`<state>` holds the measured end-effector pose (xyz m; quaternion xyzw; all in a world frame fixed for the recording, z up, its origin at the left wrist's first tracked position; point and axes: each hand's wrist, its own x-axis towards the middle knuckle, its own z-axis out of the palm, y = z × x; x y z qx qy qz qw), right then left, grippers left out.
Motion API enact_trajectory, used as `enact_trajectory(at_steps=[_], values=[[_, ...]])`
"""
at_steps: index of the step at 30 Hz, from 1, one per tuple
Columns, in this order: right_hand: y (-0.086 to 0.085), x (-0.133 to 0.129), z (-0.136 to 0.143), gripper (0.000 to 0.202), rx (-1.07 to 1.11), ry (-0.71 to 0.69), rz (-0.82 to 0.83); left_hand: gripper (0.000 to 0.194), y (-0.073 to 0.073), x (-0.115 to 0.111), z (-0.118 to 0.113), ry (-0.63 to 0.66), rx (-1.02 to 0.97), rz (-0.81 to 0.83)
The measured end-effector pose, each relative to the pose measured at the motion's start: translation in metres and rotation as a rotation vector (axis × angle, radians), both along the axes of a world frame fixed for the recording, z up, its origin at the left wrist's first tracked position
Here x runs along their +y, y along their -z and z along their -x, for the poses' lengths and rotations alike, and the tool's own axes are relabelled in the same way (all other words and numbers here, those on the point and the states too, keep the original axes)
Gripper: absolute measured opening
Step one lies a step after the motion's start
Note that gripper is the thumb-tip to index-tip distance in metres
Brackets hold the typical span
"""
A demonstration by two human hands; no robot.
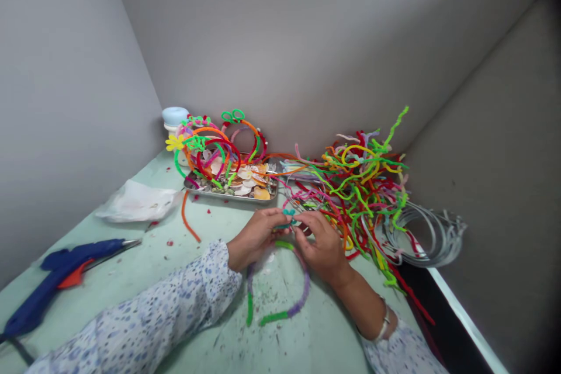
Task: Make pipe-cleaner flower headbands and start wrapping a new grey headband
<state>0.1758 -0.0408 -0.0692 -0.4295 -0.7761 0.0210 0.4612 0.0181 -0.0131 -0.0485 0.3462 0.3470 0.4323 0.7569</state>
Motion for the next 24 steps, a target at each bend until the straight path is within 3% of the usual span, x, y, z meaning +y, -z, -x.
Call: enact_trajectory(at_steps=[7, 14, 24], values=[[0.001, 0.001, -0.007, 0.021, -0.236, 0.091, -0.139, 0.012, -0.005, -0.002, -0.001, -0.005, 0.001, 0.022], [-0.001, 0.001, -0.012, 0.025, -0.389, 0.075, -0.156, 0.012, 0.003, 0.001, 0.001, 0.015, 0.016, 0.017], [-0.008, -0.002, -0.01, 0.021, -0.453, 0.074, -0.166, 0.01, 0.007, 0.002, 0.001, 0.025, 0.001, 0.052]])
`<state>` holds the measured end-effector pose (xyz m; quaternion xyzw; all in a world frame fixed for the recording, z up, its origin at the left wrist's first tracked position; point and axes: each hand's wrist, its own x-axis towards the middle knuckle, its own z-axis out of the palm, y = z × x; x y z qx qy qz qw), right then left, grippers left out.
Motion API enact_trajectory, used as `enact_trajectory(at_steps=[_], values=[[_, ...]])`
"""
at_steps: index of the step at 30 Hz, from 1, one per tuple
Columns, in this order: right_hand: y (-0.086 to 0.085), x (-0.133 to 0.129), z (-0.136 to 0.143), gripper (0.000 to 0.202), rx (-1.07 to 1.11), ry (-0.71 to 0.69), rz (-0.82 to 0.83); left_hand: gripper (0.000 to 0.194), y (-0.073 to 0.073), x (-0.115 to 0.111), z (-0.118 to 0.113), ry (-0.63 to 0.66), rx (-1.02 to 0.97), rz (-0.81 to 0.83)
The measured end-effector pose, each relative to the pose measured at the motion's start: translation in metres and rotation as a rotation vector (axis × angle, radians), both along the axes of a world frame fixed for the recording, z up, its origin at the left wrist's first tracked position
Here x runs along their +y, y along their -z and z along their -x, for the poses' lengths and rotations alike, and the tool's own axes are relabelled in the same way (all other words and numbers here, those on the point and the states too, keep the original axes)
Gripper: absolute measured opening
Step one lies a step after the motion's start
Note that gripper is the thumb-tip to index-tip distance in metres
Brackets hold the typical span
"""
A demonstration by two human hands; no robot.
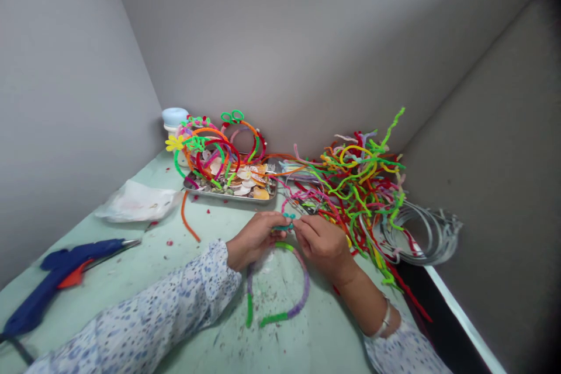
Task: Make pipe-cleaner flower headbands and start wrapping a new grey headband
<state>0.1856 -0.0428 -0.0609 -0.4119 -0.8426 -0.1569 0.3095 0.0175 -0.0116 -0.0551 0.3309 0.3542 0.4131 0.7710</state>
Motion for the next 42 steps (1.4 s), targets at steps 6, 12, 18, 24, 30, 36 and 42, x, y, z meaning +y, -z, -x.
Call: enact_trajectory(at_steps=[6, 12, 18, 24, 30, 36, 42], values=[[0.002, 0.001, 0.0, 0.019, 0.044, -0.016, 0.035, 0.01, 0.001, 0.001, 0.0, 0.007, -0.002, 0.008], [0.004, 0.0, 0.006, 0.015, 0.233, -0.007, 0.144, 0.013, -0.003, -0.001, -0.001, 0.001, 0.028, -0.022], [0.0, -0.001, 0.018, 0.015, 0.662, 0.055, 0.454, 0.014, -0.005, -0.003, -0.002, -0.022, 0.063, -0.097], [0.003, 0.005, 0.021, 0.017, 1.189, -0.016, 0.931, 0.017, 0.002, -0.001, -0.002, -0.032, 0.109, -0.258], [0.003, 0.007, 0.02, 0.015, 1.432, -0.111, 1.206, 0.017, 0.009, 0.003, 0.001, -0.018, 0.23, -0.394], [0.0, 0.004, 0.019, 0.015, 1.098, -0.029, 0.894, 0.018, 0.013, 0.003, 0.0, -0.009, 0.218, -0.353], [0.006, 0.006, 0.02, 0.015, 1.201, -0.01, 0.996, 0.017, 0.01, 0.002, -0.001, -0.016, 0.257, -0.383]])
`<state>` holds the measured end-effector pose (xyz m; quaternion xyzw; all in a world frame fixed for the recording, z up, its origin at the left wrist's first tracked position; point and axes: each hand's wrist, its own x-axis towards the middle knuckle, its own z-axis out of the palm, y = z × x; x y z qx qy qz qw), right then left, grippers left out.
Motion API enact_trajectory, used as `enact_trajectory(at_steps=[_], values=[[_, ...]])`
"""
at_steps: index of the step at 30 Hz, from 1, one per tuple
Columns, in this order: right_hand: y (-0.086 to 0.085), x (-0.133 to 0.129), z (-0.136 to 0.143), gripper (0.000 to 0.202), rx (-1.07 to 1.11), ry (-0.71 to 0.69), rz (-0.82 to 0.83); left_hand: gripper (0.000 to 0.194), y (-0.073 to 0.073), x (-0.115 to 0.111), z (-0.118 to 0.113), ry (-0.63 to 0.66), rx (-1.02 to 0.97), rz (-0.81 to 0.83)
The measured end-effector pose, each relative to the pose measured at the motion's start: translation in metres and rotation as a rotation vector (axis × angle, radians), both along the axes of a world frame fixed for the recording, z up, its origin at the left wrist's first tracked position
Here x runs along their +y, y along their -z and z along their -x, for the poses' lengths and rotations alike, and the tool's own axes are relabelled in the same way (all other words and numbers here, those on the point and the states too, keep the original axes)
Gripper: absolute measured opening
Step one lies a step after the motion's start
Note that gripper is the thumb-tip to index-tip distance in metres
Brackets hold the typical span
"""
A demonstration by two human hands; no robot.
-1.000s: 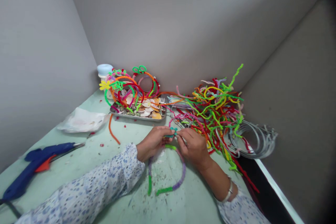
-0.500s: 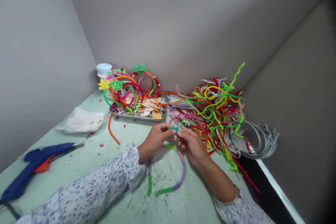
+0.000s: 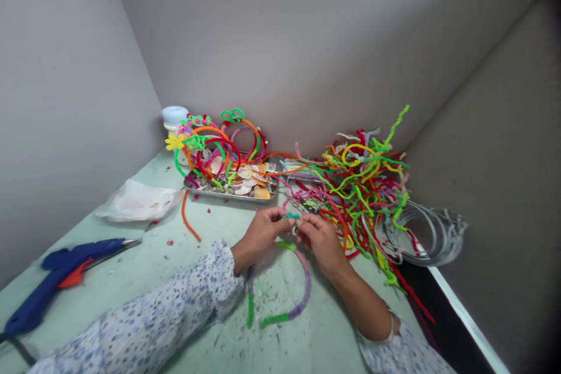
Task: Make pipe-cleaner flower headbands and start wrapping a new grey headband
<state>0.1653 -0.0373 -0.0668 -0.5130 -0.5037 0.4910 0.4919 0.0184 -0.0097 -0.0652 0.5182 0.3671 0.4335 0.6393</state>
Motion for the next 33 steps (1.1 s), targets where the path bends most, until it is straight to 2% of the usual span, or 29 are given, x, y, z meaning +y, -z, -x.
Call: enact_trajectory(at_steps=[5, 8, 11, 16, 21, 26, 29, 33], values=[[0.001, 0.001, 0.002, 0.011, 0.344, -0.055, 0.156, 0.017, 0.0, -0.002, 0.002, 0.009, 0.057, -0.127], [-0.002, 0.0, 0.001, 0.01, 0.453, -0.108, 0.195, 0.017, -0.003, -0.003, 0.002, -0.007, 0.084, -0.15], [-0.003, 0.001, -0.002, 0.011, 0.44, -0.12, 0.182, 0.018, -0.005, -0.003, 0.002, 0.018, 0.057, -0.142], [0.001, 0.004, -0.005, 0.013, 0.352, 0.002, 0.094, 0.025, -0.001, -0.002, 0.001, 0.111, -0.058, -0.091], [0.009, 0.004, -0.006, 0.017, 0.228, 0.01, 0.02, 0.022, 0.005, 0.001, 0.0, 0.057, -0.076, -0.008], [0.009, 0.003, -0.006, 0.021, 0.103, 0.018, -0.004, 0.025, 0.003, 0.001, 0.0, 0.037, -0.023, -0.052], [0.007, 0.004, -0.006, 0.019, 0.164, 0.041, 0.016, 0.029, 0.001, -0.001, -0.001, 0.068, 0.011, -0.096], [0.005, 0.004, -0.005, 0.019, 0.276, 0.052, 0.062, 0.025, -0.001, -0.003, -0.001, 0.062, 0.094, -0.184]])
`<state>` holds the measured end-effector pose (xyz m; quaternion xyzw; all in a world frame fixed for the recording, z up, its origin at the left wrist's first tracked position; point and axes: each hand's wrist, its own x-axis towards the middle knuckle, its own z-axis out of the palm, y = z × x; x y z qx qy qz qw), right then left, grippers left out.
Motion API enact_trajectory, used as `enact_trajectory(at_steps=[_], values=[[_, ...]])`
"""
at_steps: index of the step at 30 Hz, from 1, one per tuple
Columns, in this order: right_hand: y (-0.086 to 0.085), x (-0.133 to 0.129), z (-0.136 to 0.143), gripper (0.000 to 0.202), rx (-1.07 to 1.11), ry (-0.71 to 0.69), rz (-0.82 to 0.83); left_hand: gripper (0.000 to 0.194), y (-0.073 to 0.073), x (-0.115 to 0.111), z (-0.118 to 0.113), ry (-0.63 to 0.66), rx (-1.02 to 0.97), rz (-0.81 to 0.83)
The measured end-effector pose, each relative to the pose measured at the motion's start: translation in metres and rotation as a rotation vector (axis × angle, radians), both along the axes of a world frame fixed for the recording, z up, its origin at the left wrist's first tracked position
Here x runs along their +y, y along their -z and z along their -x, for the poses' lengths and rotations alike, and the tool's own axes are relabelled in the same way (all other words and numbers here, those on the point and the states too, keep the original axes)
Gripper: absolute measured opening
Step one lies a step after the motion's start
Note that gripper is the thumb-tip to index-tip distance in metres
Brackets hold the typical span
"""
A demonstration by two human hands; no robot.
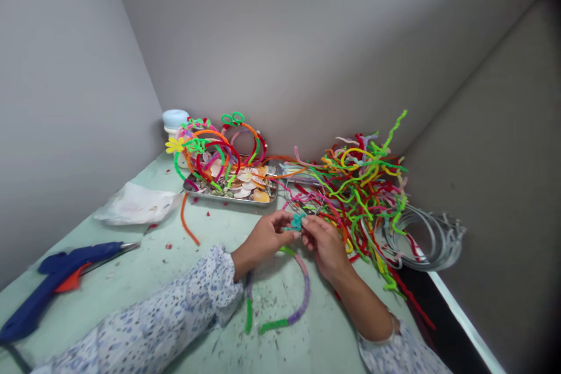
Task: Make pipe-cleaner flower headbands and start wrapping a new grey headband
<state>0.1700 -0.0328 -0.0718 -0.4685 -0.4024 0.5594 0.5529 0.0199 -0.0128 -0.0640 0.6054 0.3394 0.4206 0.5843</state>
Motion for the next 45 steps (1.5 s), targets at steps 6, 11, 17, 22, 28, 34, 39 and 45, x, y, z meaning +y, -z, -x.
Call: enact_trajectory(at_steps=[6, 11, 17, 22, 28, 34, 39, 45], values=[[-0.003, -0.001, 0.003, 0.023, 0.006, 0.02, 0.014, 0.021, 0.001, 0.0, 0.001, -0.068, 0.106, -0.05], [-0.002, -0.001, 0.004, 0.023, 0.001, 0.024, -0.013, 0.018, -0.001, -0.003, 0.002, -0.024, 0.076, -0.028], [0.001, 0.0, 0.004, 0.023, -0.056, 0.058, -0.022, 0.021, -0.001, -0.005, 0.0, 0.06, 0.044, 0.022], [0.002, 0.0, 0.004, 0.024, -0.071, 0.073, -0.007, 0.025, 0.003, -0.001, 0.001, -0.085, 0.069, -0.05], [0.003, 0.0, 0.005, 0.024, -0.028, 0.052, -0.004, 0.021, 0.001, 0.0, 0.001, -0.046, 0.0, 0.111], [0.002, 0.0, 0.004, 0.026, -0.024, 0.029, -0.007, 0.016, -0.006, -0.003, 0.0, 0.027, -0.071, 0.258], [0.002, 0.0, 0.003, 0.027, -0.054, 0.019, -0.01, 0.016, -0.004, 0.0, 0.002, -0.028, -0.042, 0.165], [0.002, 0.0, 0.002, 0.025, -0.132, 0.02, -0.022, 0.024, -0.007, 0.0, 0.004, 0.05, -0.09, 0.194]])
